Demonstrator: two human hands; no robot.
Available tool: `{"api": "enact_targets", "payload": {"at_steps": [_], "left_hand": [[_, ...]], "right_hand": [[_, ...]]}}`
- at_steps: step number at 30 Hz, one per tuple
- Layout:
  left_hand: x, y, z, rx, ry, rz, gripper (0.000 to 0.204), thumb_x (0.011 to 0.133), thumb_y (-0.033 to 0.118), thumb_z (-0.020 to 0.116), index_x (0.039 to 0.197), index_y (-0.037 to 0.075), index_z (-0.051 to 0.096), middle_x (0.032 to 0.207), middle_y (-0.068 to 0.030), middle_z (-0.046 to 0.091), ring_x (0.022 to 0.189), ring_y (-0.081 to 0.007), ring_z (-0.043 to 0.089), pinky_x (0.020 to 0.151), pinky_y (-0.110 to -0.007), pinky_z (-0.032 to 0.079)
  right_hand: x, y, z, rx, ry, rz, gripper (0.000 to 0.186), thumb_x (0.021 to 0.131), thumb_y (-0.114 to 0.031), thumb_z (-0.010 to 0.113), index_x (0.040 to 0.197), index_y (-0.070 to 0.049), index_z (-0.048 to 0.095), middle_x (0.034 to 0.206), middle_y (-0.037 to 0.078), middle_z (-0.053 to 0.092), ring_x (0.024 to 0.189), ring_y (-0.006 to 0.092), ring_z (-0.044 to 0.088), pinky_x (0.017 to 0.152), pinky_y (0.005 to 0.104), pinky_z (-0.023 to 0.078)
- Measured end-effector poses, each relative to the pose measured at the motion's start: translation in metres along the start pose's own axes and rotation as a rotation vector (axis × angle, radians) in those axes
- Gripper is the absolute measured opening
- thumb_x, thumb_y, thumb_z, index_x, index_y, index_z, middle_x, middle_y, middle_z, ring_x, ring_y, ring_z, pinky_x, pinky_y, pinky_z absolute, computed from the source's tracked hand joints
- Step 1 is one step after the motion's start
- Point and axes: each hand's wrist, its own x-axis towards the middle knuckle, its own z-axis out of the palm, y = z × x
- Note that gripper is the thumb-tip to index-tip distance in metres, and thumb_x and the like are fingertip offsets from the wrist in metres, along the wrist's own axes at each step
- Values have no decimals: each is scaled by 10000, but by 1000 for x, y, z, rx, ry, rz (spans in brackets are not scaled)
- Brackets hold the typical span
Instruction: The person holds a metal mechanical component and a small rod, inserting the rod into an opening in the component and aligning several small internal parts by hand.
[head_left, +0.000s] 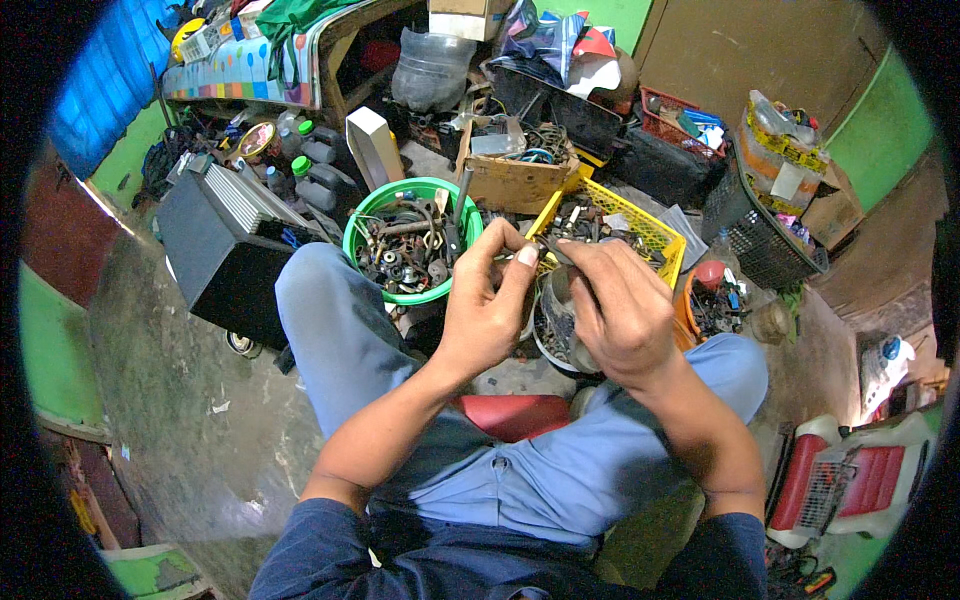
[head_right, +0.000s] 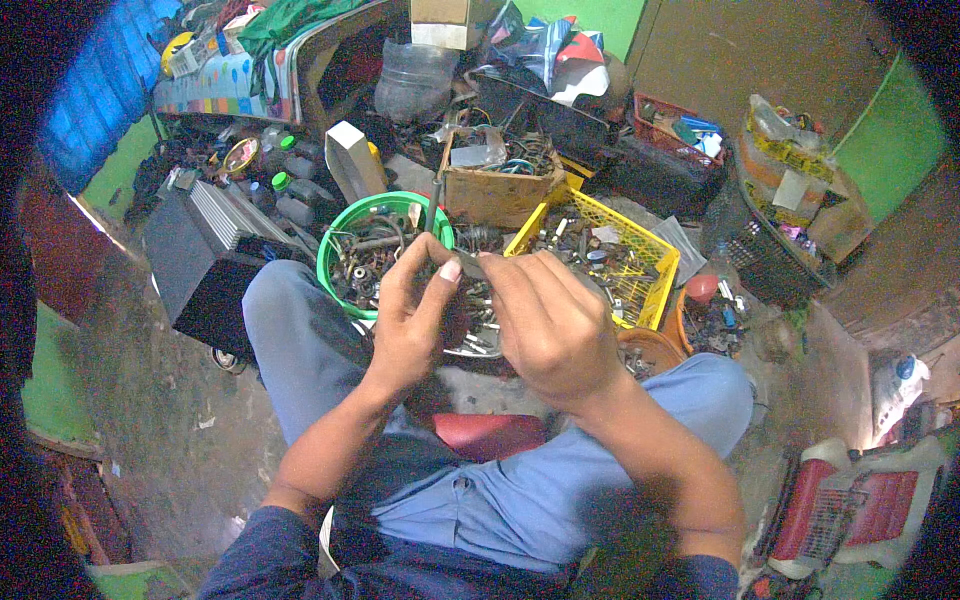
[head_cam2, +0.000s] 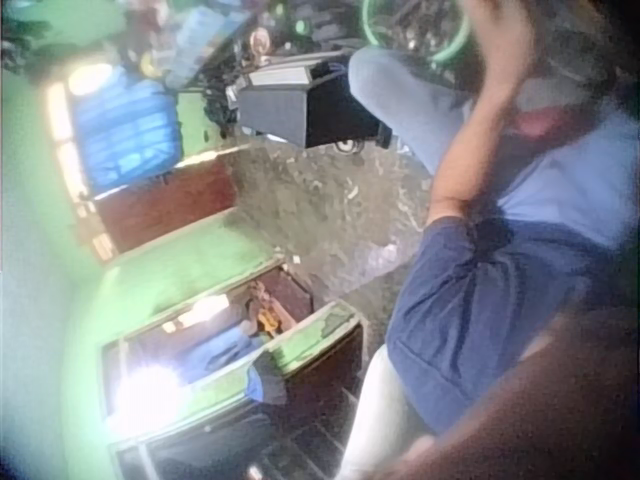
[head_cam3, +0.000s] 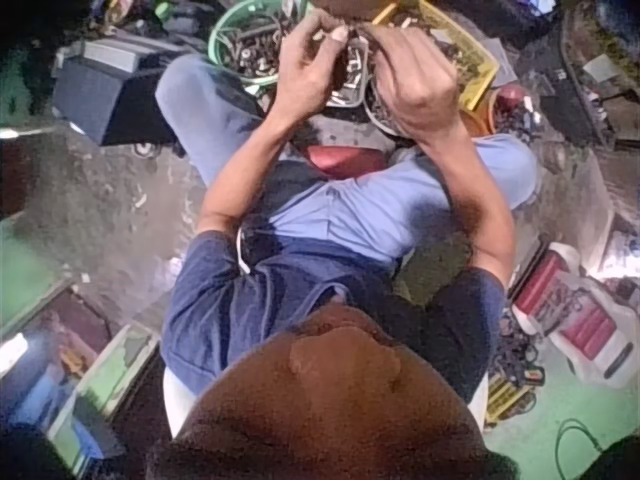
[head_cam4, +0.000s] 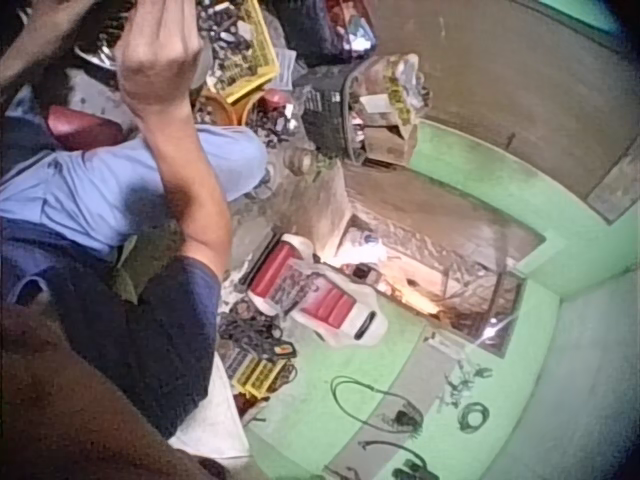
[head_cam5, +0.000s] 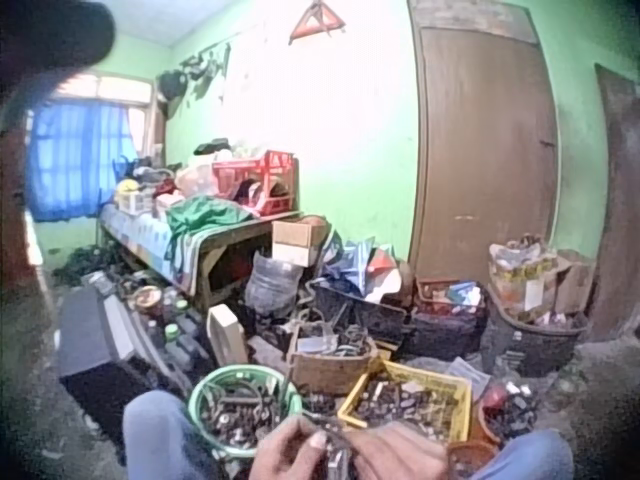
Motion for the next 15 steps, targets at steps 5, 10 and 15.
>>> {"api": "enact_targets", "payload": {"at_steps": [5,10,15], "left_hand": [[0,2,-2,-72,29,-24,150,993,120,530,882,34,477,675,60,413,584,-4,361,487,-210,276],[0,1,-2,-4,-6,11,148,994,122,529,884,35,483,686,53,426,596,-8,373,498,-207,289],[1,3,-1,-47,13,14,153,995,124,528,877,40,477,660,64,417,564,-6,362,471,-206,273]], "right_hand": [[-3,0,1,-1,-13,16,279,713,77,638,992,69,627,811,162,623,699,316,632,626,406,533],[5,-2,0,1,33,-22,278,714,79,634,991,67,627,812,164,624,708,319,636,633,403,535],[-4,2,-1,3,-21,15,281,717,79,632,998,67,628,820,166,627,719,318,637,636,399,537]]}}
